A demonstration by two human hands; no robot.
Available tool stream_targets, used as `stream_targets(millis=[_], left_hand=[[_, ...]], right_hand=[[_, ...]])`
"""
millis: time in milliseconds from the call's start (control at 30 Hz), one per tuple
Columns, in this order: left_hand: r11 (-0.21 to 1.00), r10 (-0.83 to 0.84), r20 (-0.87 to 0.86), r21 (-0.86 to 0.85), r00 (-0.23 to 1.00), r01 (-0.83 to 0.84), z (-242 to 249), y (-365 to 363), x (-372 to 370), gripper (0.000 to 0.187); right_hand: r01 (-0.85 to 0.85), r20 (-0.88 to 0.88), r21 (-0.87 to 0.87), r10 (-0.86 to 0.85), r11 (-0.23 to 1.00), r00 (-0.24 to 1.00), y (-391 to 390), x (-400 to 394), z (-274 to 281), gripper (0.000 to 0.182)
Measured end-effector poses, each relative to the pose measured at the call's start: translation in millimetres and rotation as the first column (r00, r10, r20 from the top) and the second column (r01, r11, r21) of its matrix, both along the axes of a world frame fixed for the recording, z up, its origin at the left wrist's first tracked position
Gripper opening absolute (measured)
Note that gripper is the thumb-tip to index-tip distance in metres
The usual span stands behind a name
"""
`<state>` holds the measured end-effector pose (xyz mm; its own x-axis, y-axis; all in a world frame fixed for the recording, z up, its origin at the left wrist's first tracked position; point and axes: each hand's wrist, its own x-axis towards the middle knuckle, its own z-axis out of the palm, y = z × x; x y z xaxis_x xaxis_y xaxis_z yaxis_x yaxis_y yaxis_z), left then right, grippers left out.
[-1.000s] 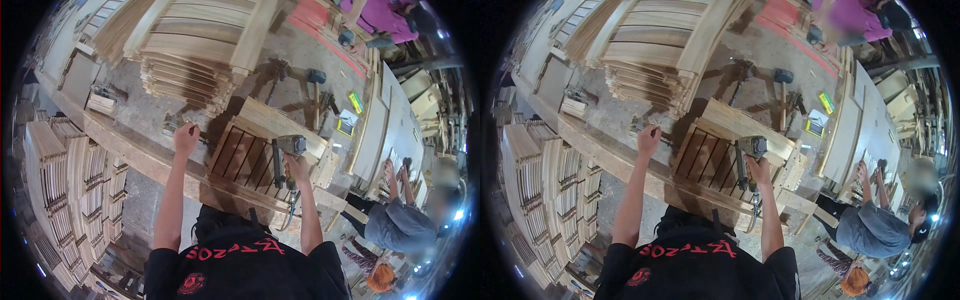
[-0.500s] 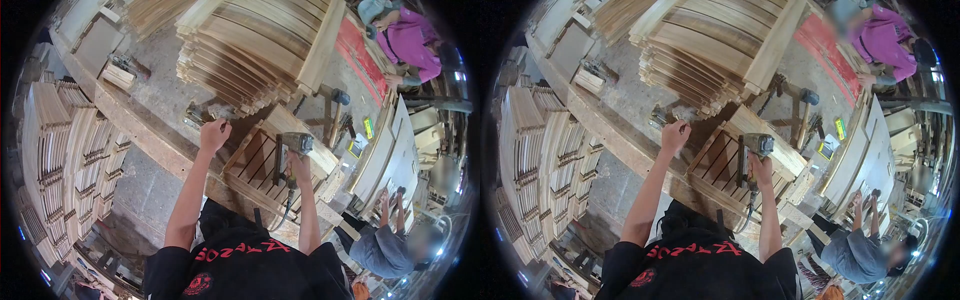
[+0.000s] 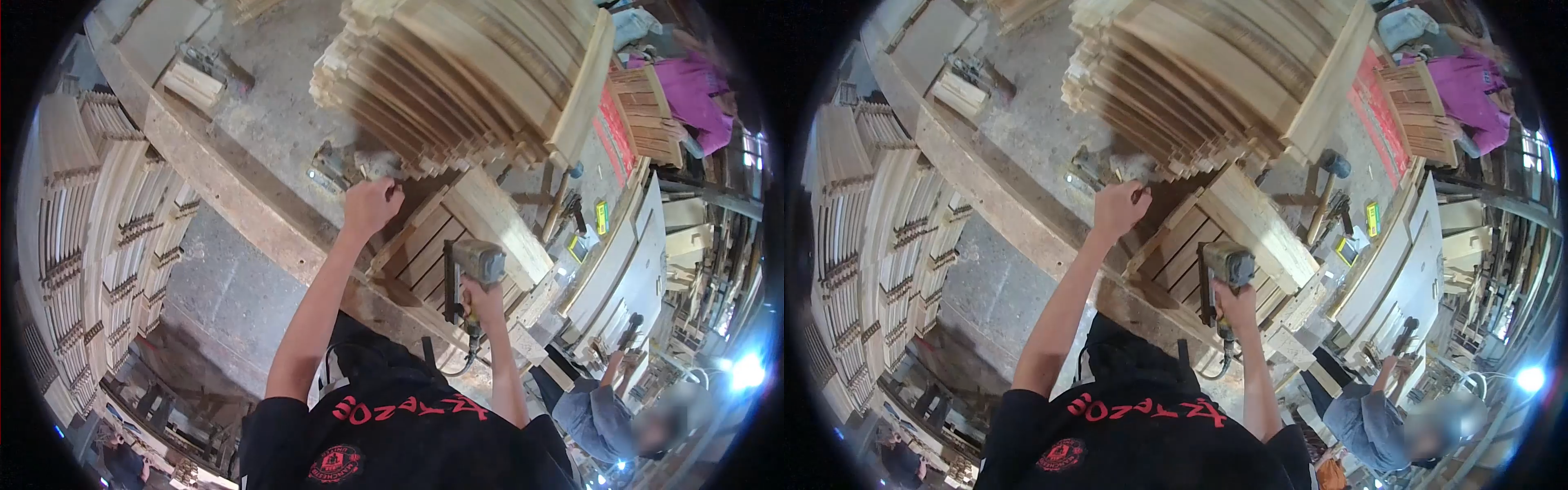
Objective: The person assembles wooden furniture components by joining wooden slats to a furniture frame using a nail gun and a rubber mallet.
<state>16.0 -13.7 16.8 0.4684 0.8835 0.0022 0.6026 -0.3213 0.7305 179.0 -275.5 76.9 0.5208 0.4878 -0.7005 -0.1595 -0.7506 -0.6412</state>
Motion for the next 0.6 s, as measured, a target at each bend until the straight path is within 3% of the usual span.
stream_targets(millis=[100,200,233,367,600], left_hand=[[0.998,-0.062,-0.001,-0.009,0.998,0.062,1,2,-1,0.024],[1.000,-0.031,-0.001,0.000,1.000,0.031,-2,2,-2,0.023],[0.999,-0.030,-0.003,-0.031,1.000,0.030,-1,2,-3,0.023],[0.995,-0.026,0.009,-0.098,1.000,0.026,3,5,-1,0.022],[0.997,-0.010,0.030,-0.078,1.000,0.012,3,4,-2,0.023]], right_hand=[[-0.326,0.173,-0.043,0.328,0.945,0.929,-24,-39,7,0.025],[-0.597,0.238,-0.042,0.589,0.801,0.773,-35,-75,-2,0.036],[-0.645,0.229,-0.137,0.658,0.752,0.718,-23,-88,9,0.051],[-0.756,0.244,-0.281,0.806,0.592,0.540,-14,-120,7,0.075],[-0.724,0.184,-0.318,0.789,0.612,0.586,-5,-122,12,0.068]])
